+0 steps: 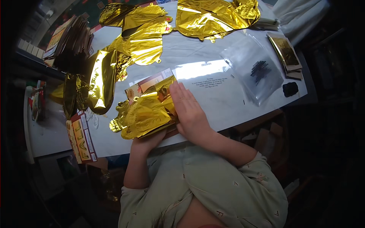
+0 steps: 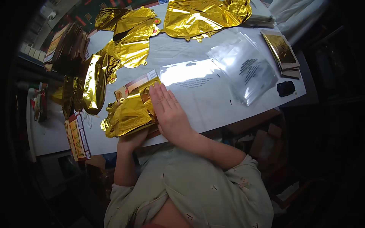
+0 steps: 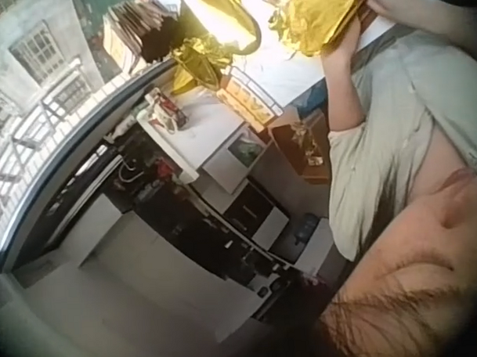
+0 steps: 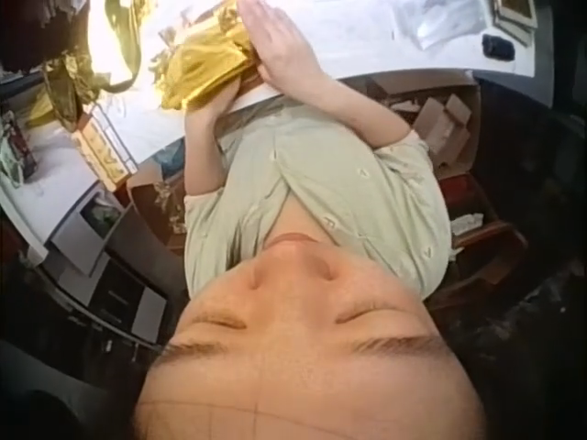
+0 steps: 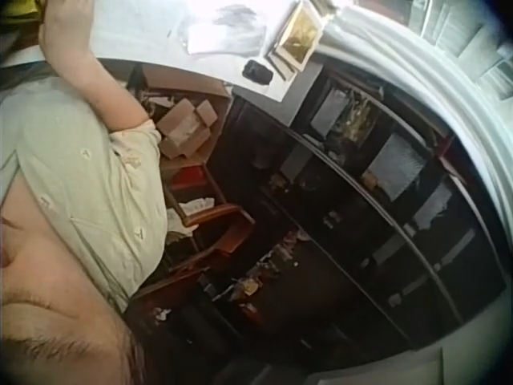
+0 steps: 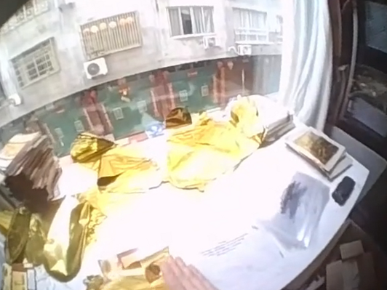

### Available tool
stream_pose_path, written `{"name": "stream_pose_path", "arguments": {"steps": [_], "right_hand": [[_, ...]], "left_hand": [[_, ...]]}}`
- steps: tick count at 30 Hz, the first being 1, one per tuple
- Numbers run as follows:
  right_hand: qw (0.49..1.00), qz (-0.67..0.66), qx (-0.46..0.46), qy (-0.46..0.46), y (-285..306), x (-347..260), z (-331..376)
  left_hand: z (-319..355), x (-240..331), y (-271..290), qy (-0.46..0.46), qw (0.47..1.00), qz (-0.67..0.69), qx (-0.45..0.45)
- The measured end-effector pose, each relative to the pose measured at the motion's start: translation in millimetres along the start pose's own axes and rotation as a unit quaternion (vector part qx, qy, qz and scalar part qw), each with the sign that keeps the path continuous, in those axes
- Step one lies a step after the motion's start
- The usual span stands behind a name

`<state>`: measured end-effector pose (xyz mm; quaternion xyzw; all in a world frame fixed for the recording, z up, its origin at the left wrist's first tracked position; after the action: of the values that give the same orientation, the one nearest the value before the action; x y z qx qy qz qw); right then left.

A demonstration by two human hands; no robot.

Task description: Folding a gold foil balloon and placing it into a plastic sleeve with a cardboard insert.

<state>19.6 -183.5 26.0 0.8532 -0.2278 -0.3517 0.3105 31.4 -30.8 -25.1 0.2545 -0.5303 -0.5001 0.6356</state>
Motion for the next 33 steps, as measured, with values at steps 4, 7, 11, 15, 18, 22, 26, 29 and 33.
{"name": "stream_pose_path", "arguments": {"steps": [4,7,11,15,18,22,26,29,33], "right_hand": [[0.987,-0.139,0.032,-0.072,5.5,11.7,3.4],[0.810,-0.503,0.242,-0.179,8.8,38.3,20.4],[0.588,-0.613,0.373,-0.373,-4.0,62.0,52.7],[0.567,-0.626,0.411,-0.341,0.0,63.3,50.8],[0.555,-0.643,0.403,-0.341,-3.7,65.3,53.5],[0.581,-0.626,0.388,-0.347,-3.7,62.6,53.1],[0.619,-0.580,0.393,-0.356,-4.3,57.1,51.4],[0.720,-0.519,0.323,-0.329,-11.2,45.5,48.8],[0.965,-0.233,0.073,-0.095,-15.8,2.8,10.8]], "left_hand": [[-0.6,10.5,7.1,-0.066,0.989,-0.117,0.054],[-2.0,17.4,17.0,-0.091,0.977,-0.155,0.114],[-2.9,29.0,26.0,-0.068,0.981,-0.094,0.153],[0.2,28.6,28.7,-0.056,0.983,-0.099,0.145],[2.5,28.0,29.7,-0.046,0.982,-0.104,0.148],[3.1,27.4,29.7,-0.050,0.982,-0.102,0.150],[3.1,26.0,29.2,-0.052,0.981,-0.106,0.152],[1.8,26.1,27.6,-0.066,0.980,-0.096,0.164],[4.3,18.9,23.8,-0.073,0.977,-0.107,0.172]]}}
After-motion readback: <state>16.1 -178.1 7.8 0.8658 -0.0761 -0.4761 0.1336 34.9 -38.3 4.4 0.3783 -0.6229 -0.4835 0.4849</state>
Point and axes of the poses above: each hand's wrist, its own z-axis away from the middle knuckle, its own y-axis out of the back of the hand, x = y × z, the point moved 7 cm from there along -z, towards the middle knuckle, and after that the axes turned 14 degrees about y, right-handed, at the moved point
